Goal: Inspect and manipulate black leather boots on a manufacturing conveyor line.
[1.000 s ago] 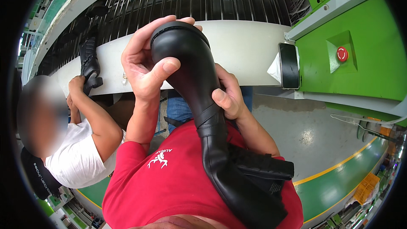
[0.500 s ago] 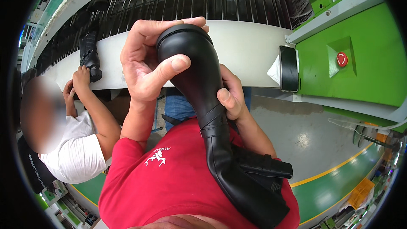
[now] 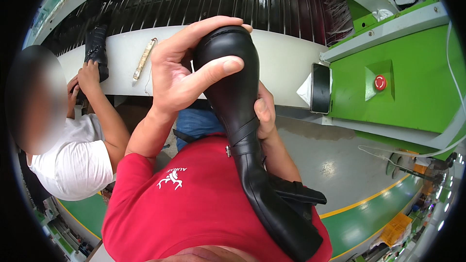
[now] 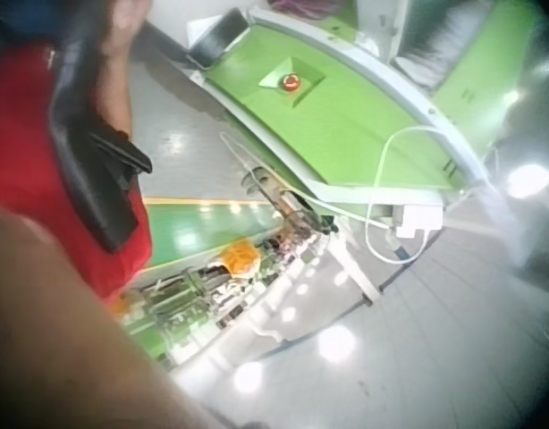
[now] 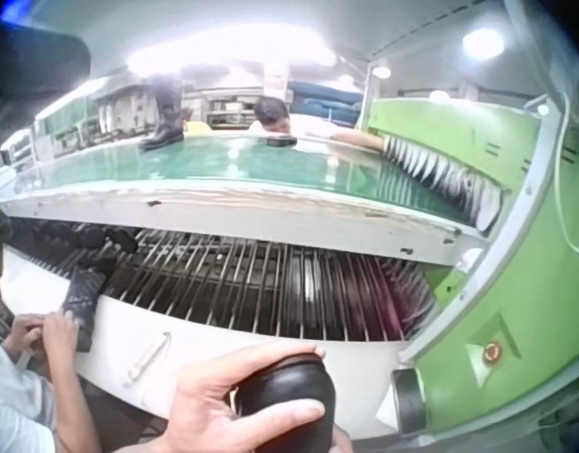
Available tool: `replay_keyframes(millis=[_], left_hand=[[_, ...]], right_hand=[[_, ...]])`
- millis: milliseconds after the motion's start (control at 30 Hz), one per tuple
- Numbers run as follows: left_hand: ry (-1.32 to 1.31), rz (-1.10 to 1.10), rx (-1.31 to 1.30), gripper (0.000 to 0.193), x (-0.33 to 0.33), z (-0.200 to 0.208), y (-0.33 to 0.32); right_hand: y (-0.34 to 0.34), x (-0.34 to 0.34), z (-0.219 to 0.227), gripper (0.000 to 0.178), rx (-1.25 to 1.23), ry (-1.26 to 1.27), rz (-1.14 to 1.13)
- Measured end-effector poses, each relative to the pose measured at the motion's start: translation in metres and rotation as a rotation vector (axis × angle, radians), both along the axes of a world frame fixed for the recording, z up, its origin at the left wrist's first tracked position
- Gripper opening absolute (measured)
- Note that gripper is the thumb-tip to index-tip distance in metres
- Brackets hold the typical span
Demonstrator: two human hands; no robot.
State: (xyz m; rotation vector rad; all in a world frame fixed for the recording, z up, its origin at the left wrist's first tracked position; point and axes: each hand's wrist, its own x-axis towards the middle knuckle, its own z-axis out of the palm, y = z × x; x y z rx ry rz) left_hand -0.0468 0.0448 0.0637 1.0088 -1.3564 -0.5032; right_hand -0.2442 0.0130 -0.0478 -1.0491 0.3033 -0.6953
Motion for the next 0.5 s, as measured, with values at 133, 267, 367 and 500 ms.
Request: replay_keyframes(millis=[133,267,367,500], left_hand=[[0.090,-0.042,0.012,0.056,-0.004,-0.003,0.002],[0.029,-0.106,0.019,0.054,0.003,-0.011,0.004],[0.137,-0.131,0.063,0.042,0.005,-0.017,0.003],[0.088,-0.122,0.087,0.037,0.005,-0.021,0.004]], right_hand=[[-0.001,0.000,0.002,0.112,0.209,-0.068,-0.035],[-0.013,-0.008,0.009,0.113,0.247,-0.093,-0.015],[-0.022,-0.013,0.018,0.112,0.354,-0.176,0.045],[-0.023,-0.016,0.034,0.087,0.511,-0.044,-0.024]])
